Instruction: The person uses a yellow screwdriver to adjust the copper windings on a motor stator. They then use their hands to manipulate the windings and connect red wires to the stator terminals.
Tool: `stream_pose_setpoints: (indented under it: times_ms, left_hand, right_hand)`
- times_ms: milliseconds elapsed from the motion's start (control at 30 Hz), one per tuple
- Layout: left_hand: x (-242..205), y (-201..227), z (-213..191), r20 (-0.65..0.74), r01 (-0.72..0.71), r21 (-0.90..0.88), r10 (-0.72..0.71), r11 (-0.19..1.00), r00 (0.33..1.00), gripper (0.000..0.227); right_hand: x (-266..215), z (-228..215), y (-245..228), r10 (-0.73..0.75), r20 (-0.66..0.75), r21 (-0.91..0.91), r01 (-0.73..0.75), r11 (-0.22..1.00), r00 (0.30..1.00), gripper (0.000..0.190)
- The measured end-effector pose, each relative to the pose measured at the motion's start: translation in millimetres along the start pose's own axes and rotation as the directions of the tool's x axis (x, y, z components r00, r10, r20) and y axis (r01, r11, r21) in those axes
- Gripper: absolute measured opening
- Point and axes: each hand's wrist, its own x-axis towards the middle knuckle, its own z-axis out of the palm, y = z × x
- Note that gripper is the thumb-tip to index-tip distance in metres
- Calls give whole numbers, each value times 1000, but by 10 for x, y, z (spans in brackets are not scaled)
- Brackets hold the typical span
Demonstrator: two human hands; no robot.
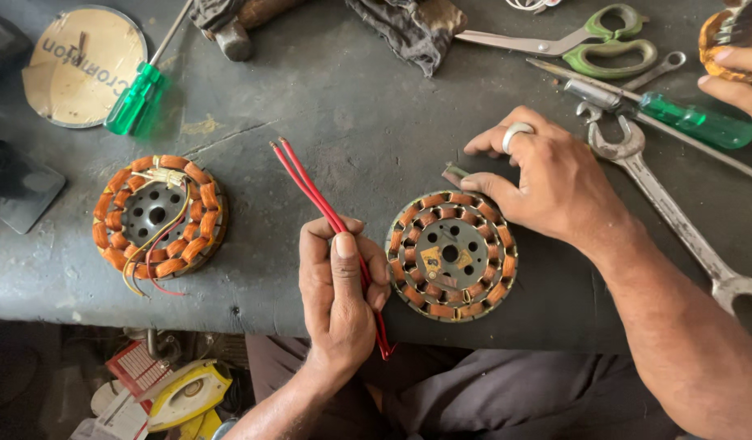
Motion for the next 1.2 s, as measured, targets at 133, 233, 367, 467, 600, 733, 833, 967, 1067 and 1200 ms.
stream_pose_setpoints:
  times_ms: [133, 233, 367, 467, 600, 733, 833, 967, 1067, 1200]
  left_hand:
    - [-2, -5, -12, 15, -1, 3, 1, 1000, 1000, 25]
    - [-3, -12, -15, 15, -9, 9, 9, 1000, 1000, 25]
    - [0, -22, -10, 5, -10, 10, 10, 1000, 1000, 25]
    - [7, -25, -24, 13, -20, 30, 19, 999, 1000, 26]
    - [20, -44, -43, 35, -45, 55, 43, 997, 998, 26]
    - [24, -46, -46, 41, -39, 56, 36, 998, 998, 26]
    - [21, -47, -44, 42, -38, 35, 37, 999, 998, 25]
    - [22, -26, -32, 45, -40, 37, 38, 999, 998, 24]
    - [17, -8, -18, 27, -25, 48, 24, 999, 999, 23]
    - [11, -26, -8, 17, -24, 24, 23, 999, 1000, 22]
  right_hand:
    - [-3, 3, -18, 70, 20, 32, -71, 997, 997, 13]
    - [-7, -1, -4, 20, -9, 62, -19, 998, 1000, 22]
    - [18, 42, -12, -85, -26, 92, 87, 992, 996, 16]
    - [20, 26, 10, -72, -8, 90, 73, 993, 997, 7]
    - [-23, -85, 71, 158, -1, 66, -158, 985, 987, 7]
    - [-25, -46, 65, -19, -84, 12, 20, 1000, 996, 11]
    - [-11, -20, 83, -94, -98, 21, 97, 995, 991, 10]
    - [-29, -160, 116, 115, 57, 440, -129, 889, 992, 13]
    - [-55, -202, 42, 52, 256, 577, -196, 793, 965, 10]
    - [-34, -148, -66, -174, 179, 417, 86, 905, 968, 11]
